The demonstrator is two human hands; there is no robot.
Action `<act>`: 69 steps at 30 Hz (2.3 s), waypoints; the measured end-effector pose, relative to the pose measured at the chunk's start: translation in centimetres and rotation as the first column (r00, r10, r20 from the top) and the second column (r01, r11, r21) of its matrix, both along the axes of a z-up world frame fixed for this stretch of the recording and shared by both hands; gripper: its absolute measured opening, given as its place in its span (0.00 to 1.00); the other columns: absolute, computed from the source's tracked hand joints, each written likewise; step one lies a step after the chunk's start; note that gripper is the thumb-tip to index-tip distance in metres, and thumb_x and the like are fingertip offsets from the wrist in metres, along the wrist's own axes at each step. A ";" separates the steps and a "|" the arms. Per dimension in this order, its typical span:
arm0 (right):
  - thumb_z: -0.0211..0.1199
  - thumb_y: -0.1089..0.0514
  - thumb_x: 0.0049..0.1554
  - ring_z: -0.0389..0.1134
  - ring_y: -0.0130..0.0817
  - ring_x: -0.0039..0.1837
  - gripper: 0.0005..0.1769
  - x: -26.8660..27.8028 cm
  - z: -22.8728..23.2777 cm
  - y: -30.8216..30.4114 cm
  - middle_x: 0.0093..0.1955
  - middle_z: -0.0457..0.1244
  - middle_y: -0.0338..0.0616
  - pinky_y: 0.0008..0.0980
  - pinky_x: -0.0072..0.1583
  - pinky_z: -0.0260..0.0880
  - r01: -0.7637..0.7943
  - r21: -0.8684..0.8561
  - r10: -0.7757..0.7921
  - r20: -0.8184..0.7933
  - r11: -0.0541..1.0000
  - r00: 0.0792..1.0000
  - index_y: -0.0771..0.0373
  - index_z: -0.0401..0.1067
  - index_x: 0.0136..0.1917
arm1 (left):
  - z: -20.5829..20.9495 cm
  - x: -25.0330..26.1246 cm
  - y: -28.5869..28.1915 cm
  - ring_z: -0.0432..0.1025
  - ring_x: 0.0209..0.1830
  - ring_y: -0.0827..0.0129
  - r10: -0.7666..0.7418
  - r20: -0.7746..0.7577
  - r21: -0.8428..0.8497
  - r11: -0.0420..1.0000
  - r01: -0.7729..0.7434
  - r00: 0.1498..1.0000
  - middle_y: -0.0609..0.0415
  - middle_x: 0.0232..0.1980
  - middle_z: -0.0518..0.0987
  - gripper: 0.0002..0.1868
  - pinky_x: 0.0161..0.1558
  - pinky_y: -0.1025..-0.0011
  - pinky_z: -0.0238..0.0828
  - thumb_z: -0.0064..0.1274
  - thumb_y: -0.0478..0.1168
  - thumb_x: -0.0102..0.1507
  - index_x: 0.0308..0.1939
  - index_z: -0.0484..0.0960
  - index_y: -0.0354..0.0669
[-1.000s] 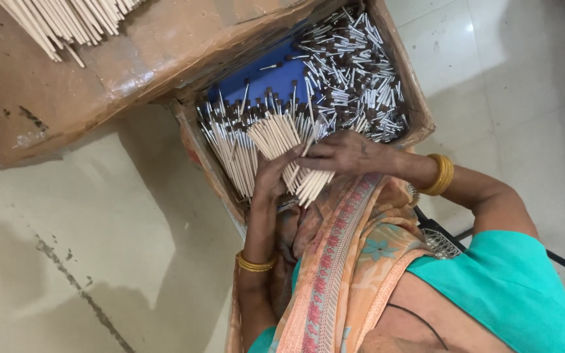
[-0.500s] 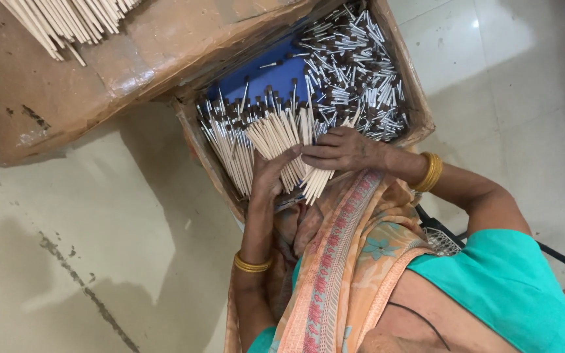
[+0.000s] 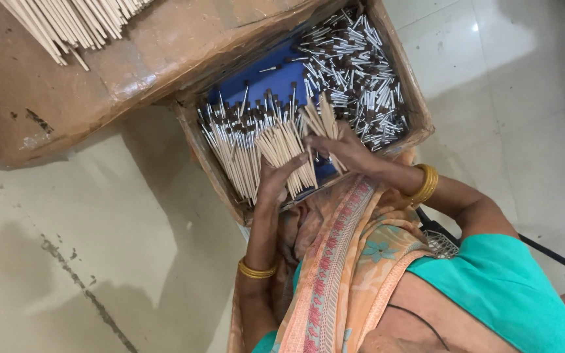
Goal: Sorting and bundling thin wooden sticks before placing them into a box.
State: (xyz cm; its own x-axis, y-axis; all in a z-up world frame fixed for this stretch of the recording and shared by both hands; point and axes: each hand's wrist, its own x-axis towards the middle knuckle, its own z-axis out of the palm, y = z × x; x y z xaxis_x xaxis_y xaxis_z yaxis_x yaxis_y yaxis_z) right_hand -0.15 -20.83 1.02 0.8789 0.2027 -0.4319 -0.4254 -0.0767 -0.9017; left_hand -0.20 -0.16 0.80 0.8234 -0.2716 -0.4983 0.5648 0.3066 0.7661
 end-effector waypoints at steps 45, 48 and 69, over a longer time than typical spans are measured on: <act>0.75 0.54 0.54 0.66 0.28 0.34 0.15 -0.1 0.7 1.8 0.36 0.65 0.45 0.22 0.33 0.69 0.030 0.004 -0.030 0.139 1.000 0.990 0.66 0.72 0.44 | -2.6 -1.4 -0.1 0.78 0.58 0.48 0.008 -0.015 -0.069 0.998 -0.009 1.000 0.29 0.58 0.78 0.40 0.58 0.55 0.77 0.71 0.34 0.54 0.65 0.67 0.20; 0.72 0.53 0.54 0.67 0.27 0.33 0.13 -0.1 -0.1 1.8 0.36 0.67 0.45 0.23 0.32 0.69 0.030 -0.013 -0.030 0.044 0.999 0.999 0.64 0.74 0.44 | -3.2 -1.6 -0.2 0.80 0.56 0.53 -0.042 -0.055 0.191 0.980 0.052 0.998 0.33 0.58 0.80 0.46 0.55 0.60 0.79 0.72 0.41 0.50 0.66 0.64 0.26; 0.66 0.54 0.55 0.71 0.32 0.41 0.21 -0.1 3.3 -1.1 0.47 0.68 0.45 0.25 0.35 0.75 -0.274 -0.472 0.526 0.567 0.838 0.634 0.62 0.71 0.60 | -4.5 -1.9 1.2 0.80 0.54 0.53 0.069 -0.145 -0.166 0.982 -0.093 0.987 0.37 0.52 0.82 0.39 0.59 0.58 0.79 0.61 0.29 0.57 0.68 0.59 0.45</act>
State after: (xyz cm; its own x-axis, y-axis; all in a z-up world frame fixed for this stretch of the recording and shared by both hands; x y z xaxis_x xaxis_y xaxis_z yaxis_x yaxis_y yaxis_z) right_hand -0.21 -21.93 4.37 0.8140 0.5701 0.1113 0.4039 -0.4178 -0.8138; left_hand -2.09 1.05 -3.72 0.7725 -0.2982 -0.5606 0.6294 0.4762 0.6141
